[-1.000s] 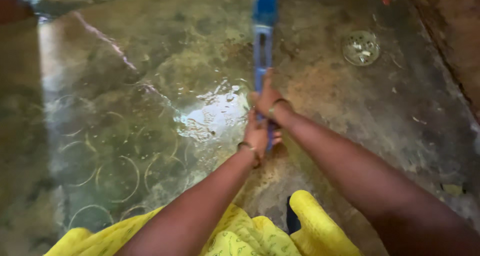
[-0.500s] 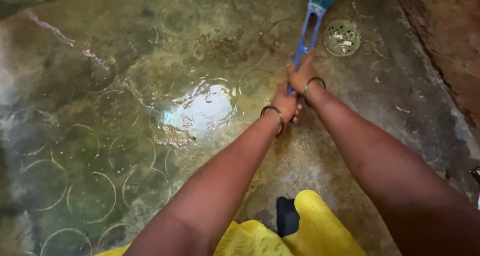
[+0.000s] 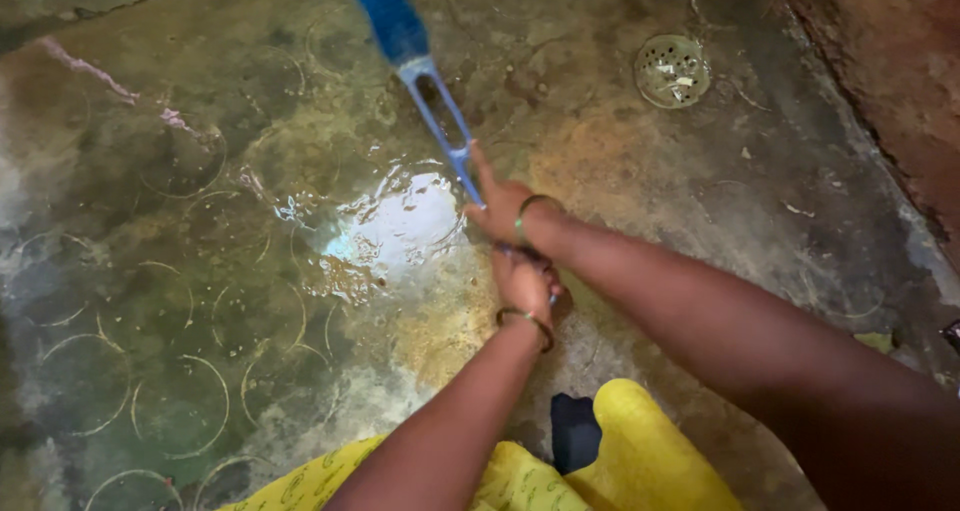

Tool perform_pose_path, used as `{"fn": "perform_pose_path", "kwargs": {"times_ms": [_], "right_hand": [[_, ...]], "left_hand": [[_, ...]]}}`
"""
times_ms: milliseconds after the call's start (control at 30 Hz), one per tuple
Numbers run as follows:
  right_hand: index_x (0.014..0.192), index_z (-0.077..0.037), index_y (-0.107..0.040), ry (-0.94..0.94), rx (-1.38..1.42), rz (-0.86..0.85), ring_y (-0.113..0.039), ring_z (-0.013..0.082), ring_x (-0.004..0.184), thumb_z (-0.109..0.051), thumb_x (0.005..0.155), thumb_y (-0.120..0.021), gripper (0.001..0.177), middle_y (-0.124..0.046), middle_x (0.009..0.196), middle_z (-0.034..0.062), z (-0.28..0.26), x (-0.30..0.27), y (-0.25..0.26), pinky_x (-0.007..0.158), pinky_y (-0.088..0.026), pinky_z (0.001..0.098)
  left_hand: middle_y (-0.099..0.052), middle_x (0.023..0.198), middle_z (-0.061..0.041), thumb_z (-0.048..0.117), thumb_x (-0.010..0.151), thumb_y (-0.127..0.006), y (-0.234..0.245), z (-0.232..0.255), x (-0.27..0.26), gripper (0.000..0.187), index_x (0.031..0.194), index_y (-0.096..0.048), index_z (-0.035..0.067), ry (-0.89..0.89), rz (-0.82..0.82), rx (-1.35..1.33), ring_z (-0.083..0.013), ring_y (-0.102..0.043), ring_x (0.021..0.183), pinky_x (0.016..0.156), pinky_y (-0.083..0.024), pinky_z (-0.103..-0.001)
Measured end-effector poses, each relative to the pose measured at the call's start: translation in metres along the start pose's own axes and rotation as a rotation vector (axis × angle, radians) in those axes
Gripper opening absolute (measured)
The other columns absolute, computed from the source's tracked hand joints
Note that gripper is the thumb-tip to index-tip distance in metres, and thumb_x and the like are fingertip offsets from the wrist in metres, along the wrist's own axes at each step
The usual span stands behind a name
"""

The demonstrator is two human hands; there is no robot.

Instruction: The person scrubs the wet concrete floor using a long-handled brush, moving the brush in back-and-forth and circular motions across the surface.

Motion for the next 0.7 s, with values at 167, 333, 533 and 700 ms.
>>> {"fn": "perform_pose_path", "kwargs": {"times_ms": [167,333,533,700], "right_hand": [[0.16,-0.014,0.001,0.131,-0.001,0.474,-0.066,0.048,0.108,-0.045,0.09,-0.073,0.106,-0.057,0.133,0.0355,0.098,0.029,0.039,0.092,-0.053,0.051],[0.174,-0.009,0.005,-0.429,0.28,0.487,-0.06,0.047,0.129,-0.04,0.094,-0.056,0.105,-0.057,0.146,0.0354,0.219,0.048,0.05,0.112,-0.047,0.0483],[0.159,-0.008,-0.002,0.131,0.025,0.606,-0.062,0.0481,0.116,-0.032,0.091,-0.072,0.101,-0.05,0.142,0.0388,0.129,0.041,0.034,0.097,-0.051,0.0481],[0.163,-0.038,0.012,0.023,0.053,-0.041,-0.072,0.0388,0.1,-0.027,0.087,-0.064,0.109,-0.068,0.116,0.0284,0.007,-0.004,-0.018,0.088,-0.059,0.046]], "left_hand": [[-0.048,0.066,-0.002,0.026,0.105,-0.04,-0.057,-0.017,0.037,0.011,0.102,-0.048,0.018,0.109,-0.272,0.253,-0.0153,-0.042,0.043,0.036,-0.035,-0.032],[-0.053,0.067,-0.002,0.034,0.107,-0.044,-0.103,-0.007,0.067,0.019,0.104,-0.05,0.016,0.139,-0.387,0.601,-0.0146,-0.046,0.046,0.038,-0.042,-0.034],[-0.047,0.065,-0.001,0.04,0.107,-0.042,-0.049,-0.008,0.027,0.021,0.104,-0.046,0.019,0.154,-0.248,0.177,-0.0132,-0.038,0.044,0.037,-0.03,-0.03],[-0.048,0.064,-0.004,0.041,0.11,-0.035,0.011,-0.008,-0.016,0.032,0.101,-0.043,0.012,-0.027,0.072,-0.069,-0.0144,-0.04,0.044,0.038,-0.033,-0.031]]}}
Point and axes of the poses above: each hand's wrist, its own x-axis towards the middle knuckle, its own y-axis out of the back of the hand, z = x × y, the point moved 6 cm from there along x, towards the middle knuckle
